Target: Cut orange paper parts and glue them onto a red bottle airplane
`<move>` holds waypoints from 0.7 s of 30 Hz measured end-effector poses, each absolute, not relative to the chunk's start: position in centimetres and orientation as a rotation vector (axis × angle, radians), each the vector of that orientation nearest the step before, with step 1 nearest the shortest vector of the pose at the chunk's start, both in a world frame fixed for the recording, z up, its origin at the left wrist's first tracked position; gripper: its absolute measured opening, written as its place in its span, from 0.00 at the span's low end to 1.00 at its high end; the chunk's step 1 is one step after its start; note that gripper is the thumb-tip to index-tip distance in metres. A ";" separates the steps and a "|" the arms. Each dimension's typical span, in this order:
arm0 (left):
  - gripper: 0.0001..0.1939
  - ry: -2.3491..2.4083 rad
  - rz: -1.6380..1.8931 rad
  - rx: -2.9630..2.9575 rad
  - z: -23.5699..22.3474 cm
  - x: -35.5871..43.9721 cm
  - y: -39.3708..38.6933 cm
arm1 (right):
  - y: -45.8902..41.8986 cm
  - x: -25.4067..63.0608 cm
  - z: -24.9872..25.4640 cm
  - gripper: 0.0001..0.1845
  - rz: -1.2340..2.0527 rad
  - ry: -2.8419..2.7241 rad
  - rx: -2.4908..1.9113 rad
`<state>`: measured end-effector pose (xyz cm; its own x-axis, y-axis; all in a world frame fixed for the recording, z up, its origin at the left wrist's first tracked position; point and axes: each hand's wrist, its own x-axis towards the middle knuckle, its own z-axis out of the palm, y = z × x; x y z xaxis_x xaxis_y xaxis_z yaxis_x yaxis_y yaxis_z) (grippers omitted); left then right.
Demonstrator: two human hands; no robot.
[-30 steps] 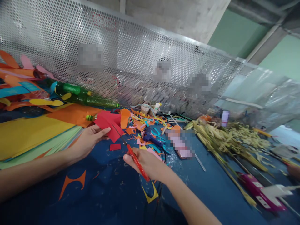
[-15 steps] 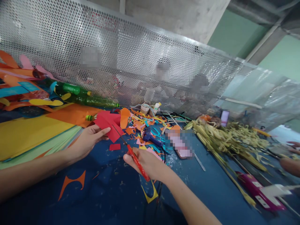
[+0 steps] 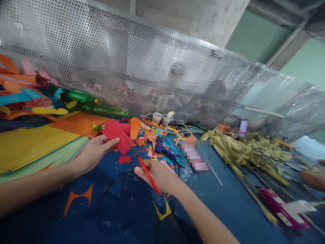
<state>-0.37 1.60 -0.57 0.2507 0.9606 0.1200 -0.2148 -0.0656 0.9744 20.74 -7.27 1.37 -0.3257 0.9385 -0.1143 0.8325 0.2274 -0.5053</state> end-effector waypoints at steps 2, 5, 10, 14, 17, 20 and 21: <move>0.11 0.825 1.168 1.234 -0.6 -0.4 1.7 | -7.2 20.8 1.2 0.23 0.709 -2.280 -1.671; 0.11 0.831 1.172 1.215 -0.6 -0.4 1.8 | -7.0 21.0 0.9 0.23 0.674 -2.285 -1.658; 0.11 0.835 1.189 1.194 -0.7 -0.5 1.9 | -6.6 21.4 0.0 0.25 0.641 -2.280 -1.662; 0.10 0.831 1.180 1.205 -0.8 -0.5 1.9 | -6.4 21.4 -0.1 0.25 0.616 -2.263 -1.669; 0.10 0.836 1.177 1.211 -0.8 -0.5 2.0 | -6.4 21.3 0.0 0.25 0.619 -2.262 -1.684; 0.10 0.824 1.182 1.202 -0.8 -0.5 1.9 | -6.4 21.2 0.1 0.26 0.622 -2.255 -1.698; 0.09 0.816 1.182 1.198 -0.7 -0.5 1.9 | -6.4 21.2 0.1 0.26 0.625 -2.252 -1.706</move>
<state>-0.45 1.88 -0.73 0.2361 0.9657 0.1076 -0.2418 -0.0488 0.9691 21.23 -6.35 0.12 -0.2850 0.9566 -0.0601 0.8507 0.2236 -0.4757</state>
